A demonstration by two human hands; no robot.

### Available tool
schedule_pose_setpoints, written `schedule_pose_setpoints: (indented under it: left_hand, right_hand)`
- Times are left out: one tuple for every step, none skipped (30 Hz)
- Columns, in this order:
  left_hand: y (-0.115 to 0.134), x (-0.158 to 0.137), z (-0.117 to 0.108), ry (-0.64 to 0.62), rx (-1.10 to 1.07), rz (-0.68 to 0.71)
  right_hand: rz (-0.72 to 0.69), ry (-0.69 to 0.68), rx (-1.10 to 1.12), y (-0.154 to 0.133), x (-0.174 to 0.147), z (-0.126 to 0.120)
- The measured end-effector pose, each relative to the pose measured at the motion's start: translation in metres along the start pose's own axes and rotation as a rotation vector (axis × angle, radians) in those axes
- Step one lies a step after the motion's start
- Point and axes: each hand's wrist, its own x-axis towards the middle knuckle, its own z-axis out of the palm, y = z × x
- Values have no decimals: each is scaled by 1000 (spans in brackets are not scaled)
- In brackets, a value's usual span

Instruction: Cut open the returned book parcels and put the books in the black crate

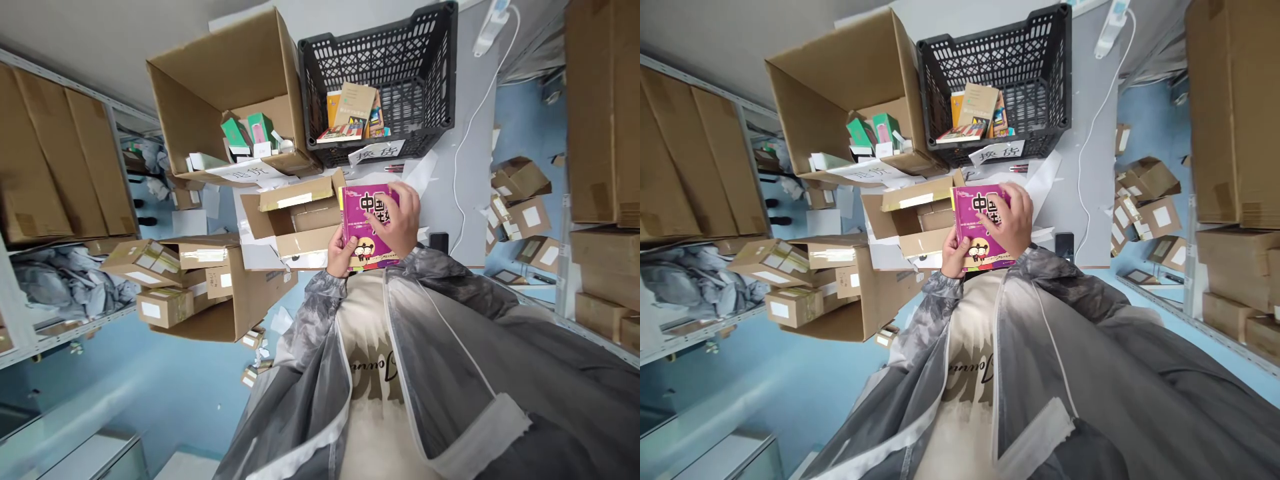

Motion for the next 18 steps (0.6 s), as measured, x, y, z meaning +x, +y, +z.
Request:
schedule_pose_setpoints:
  left_hand:
    - [1, 0, -2, 14, -14, -11]
    - [2, 1, -4, 29, -26, -20]
    - [3, 3, -6, 40, -38, -26]
    - [3, 6, -8, 46, -48, -31]
    - [3, 10, -9, 48, -57, -34]
    - [3, 16, -9, 47, -63, -34]
    - [4, 23, -9, 49, -67, -26]
    - [6, 31, -7, 53, -67, -9]
    - [9, 41, -4, 60, -64, 16]
    - [14, 51, 1, 67, -59, 45]
    - [19, 62, 6, 72, -51, 75]
    - [25, 75, 13, 75, -44, 99]
    - [31, 88, 19, 73, -36, 116]
    - [38, 103, 26, 69, -31, 125]
    - [44, 119, 32, 61, -29, 129]
    - [51, 137, 37, 50, -31, 132]
    - [57, 156, 42, 37, -36, 135]
    - [64, 176, 46, 25, -44, 135]
  right_hand:
    - [47, 13, 69, 3, 3, -3]
    - [104, 2, 150, 6, 4, -5]
    - [173, -31, 246, 7, 4, -5]
    - [253, -79, 356, 7, 2, -5]
    - [338, -130, 472, 7, 0, -3]
    - [418, -169, 583, 5, -3, -1]
    - [483, -188, 676, 4, -4, 1]
    - [523, -186, 742, 2, -5, 3]
    - [538, -169, 782, 1, -3, 5]
    - [529, -147, 804, 0, 1, 6]
    - [502, -126, 817, 1, 8, 7]
    - [466, -110, 830, 3, 18, 8]
    - [425, -99, 845, 5, 31, 8]
    - [383, -92, 862, 8, 47, 9]
    - [341, -88, 875, 11, 65, 10]
    - [300, -85, 877, 14, 86, 11]
    - [265, -90, 871, 17, 109, 11]
    - [239, -87, 840, 20, 133, 12]
